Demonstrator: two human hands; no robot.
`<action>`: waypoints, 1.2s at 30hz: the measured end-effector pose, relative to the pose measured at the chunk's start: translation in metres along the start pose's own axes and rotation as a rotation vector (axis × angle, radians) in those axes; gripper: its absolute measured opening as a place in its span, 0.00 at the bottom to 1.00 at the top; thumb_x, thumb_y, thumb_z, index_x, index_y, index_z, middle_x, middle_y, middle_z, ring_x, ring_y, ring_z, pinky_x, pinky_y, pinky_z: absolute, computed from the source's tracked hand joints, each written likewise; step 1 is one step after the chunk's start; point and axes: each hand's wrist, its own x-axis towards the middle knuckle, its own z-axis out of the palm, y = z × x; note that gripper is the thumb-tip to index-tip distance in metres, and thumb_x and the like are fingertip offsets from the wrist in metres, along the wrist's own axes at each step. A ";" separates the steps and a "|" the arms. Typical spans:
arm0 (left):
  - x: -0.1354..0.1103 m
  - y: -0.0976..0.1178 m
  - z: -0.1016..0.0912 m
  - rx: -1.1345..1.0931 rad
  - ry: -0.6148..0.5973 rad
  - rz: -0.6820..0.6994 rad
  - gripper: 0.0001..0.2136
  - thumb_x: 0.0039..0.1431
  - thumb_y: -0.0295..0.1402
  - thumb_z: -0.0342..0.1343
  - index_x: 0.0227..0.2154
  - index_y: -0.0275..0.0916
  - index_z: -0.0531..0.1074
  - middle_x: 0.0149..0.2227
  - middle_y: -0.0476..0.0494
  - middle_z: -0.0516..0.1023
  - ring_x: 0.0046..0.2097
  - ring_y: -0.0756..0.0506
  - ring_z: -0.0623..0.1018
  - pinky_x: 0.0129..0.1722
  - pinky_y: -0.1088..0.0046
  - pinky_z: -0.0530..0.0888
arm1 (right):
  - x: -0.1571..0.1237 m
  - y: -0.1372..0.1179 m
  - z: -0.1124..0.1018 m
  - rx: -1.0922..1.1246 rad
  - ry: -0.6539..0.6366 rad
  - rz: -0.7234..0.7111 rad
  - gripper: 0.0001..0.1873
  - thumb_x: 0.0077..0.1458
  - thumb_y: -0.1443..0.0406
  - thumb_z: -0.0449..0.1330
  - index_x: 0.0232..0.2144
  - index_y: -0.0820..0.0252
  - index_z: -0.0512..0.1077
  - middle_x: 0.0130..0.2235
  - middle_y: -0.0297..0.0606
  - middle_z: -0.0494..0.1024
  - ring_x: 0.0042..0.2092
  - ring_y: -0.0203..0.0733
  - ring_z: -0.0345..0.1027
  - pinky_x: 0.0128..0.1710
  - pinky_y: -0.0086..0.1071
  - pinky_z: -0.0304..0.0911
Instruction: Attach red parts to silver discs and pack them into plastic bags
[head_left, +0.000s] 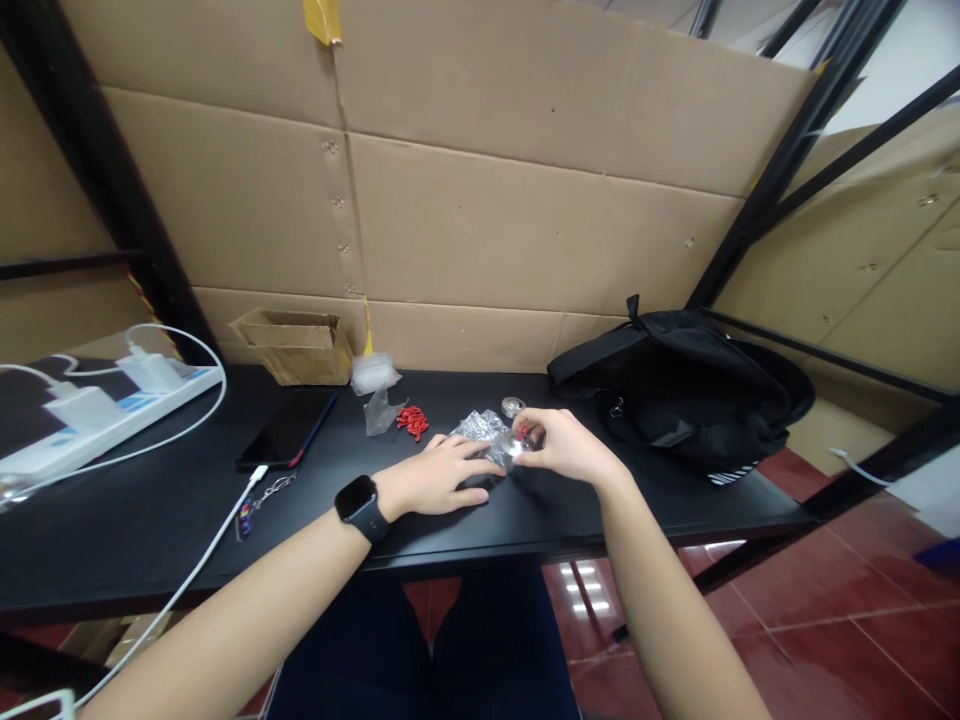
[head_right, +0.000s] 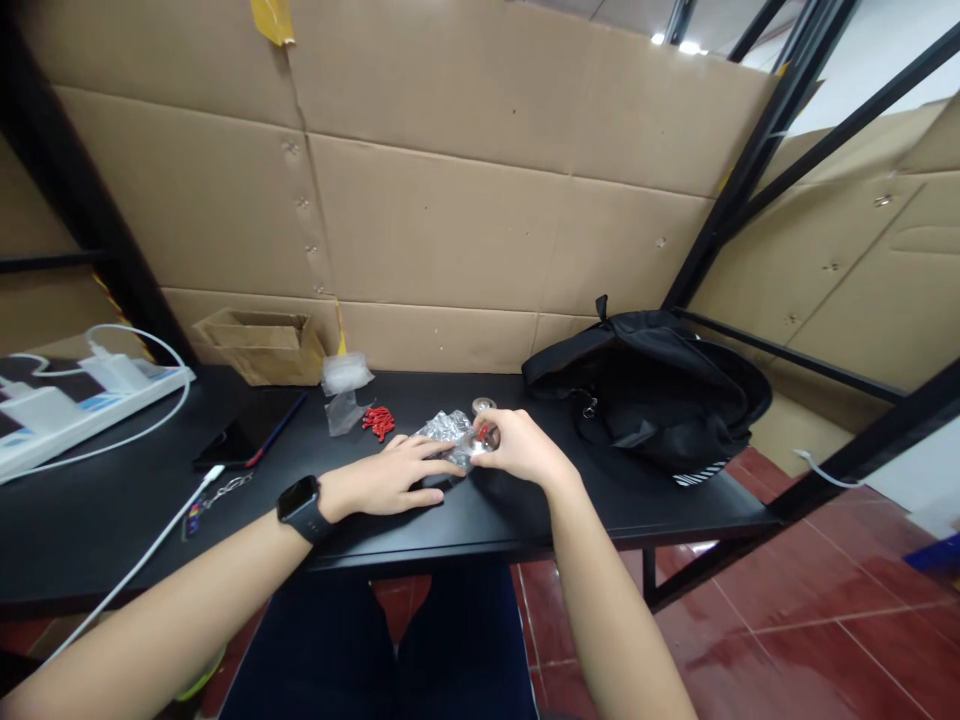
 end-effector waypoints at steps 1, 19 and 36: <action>0.000 0.002 0.001 0.000 0.009 0.013 0.20 0.68 0.49 0.49 0.62 0.62 0.66 0.68 0.42 0.63 0.64 0.32 0.66 0.59 0.47 0.63 | -0.006 -0.003 -0.001 -0.041 -0.028 0.015 0.15 0.43 0.64 0.72 0.37 0.56 0.79 0.31 0.33 0.80 0.33 0.40 0.72 0.35 0.30 0.63; 0.001 0.003 0.001 -0.065 -0.060 0.053 0.22 0.67 0.49 0.52 0.62 0.62 0.65 0.71 0.43 0.58 0.70 0.31 0.58 0.63 0.44 0.57 | -0.015 -0.010 0.011 -0.119 -0.150 0.014 0.11 0.50 0.61 0.71 0.37 0.57 0.80 0.35 0.37 0.80 0.33 0.41 0.73 0.34 0.29 0.61; -0.002 0.005 -0.013 -0.148 -0.096 0.064 0.16 0.66 0.44 0.55 0.55 0.66 0.73 0.73 0.52 0.52 0.73 0.31 0.50 0.66 0.40 0.52 | 0.002 -0.010 0.043 -0.374 0.097 -0.072 0.20 0.54 0.62 0.69 0.49 0.51 0.72 0.51 0.40 0.76 0.52 0.49 0.69 0.46 0.37 0.65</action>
